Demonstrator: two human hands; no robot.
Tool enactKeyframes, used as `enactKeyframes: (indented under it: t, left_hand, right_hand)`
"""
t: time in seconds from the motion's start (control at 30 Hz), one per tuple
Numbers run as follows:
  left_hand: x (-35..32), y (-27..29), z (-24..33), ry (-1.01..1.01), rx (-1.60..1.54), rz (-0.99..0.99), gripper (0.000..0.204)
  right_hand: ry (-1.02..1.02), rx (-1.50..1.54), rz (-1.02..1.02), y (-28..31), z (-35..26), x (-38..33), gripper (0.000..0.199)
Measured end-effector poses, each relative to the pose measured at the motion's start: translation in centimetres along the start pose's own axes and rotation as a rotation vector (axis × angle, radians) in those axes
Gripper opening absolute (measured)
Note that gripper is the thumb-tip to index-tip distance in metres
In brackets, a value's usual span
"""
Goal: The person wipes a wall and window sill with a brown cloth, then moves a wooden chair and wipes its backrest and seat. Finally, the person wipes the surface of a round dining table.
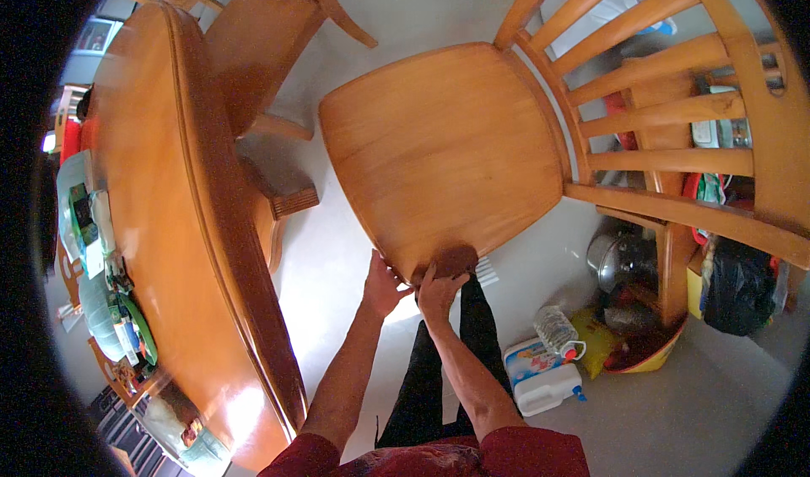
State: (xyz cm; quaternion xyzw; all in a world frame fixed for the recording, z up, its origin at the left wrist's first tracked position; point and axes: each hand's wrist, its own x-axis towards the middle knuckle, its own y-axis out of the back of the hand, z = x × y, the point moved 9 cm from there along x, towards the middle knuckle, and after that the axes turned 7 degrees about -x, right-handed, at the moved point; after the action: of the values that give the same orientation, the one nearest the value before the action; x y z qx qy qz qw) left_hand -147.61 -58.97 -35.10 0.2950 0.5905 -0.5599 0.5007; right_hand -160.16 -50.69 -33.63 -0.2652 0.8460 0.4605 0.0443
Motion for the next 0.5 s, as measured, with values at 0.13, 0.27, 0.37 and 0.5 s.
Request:
enactKeyframes:
  t: [0.13,0.27,0.37,0.5]
  left_hand:
    - [0.1,1.3,-0.7,0.001,-0.064,-0.037,0.075]
    - [-0.4,-0.3,-0.2,-0.094,-0.258,-0.248,0.078]
    - [-1.3,-3.0,1.3,-0.174,-0.344,-0.36,0.081]
    - [-1.4,0.9,-0.2,0.04,-0.36,-0.112,0.091]
  right_hand:
    - [0.375,-0.225,-0.435,2.0,-7.1,-3.1,0.035]
    - [0.859,-0.395,-0.202,4.9,-16.3,-1.9,0.035]
    - [1.162,-0.493,-0.369,0.0,-14.9,-2.6,0.031]
    - [1.478,-0.412,-0.346,-3.8,-18.5,-0.3,0.029]
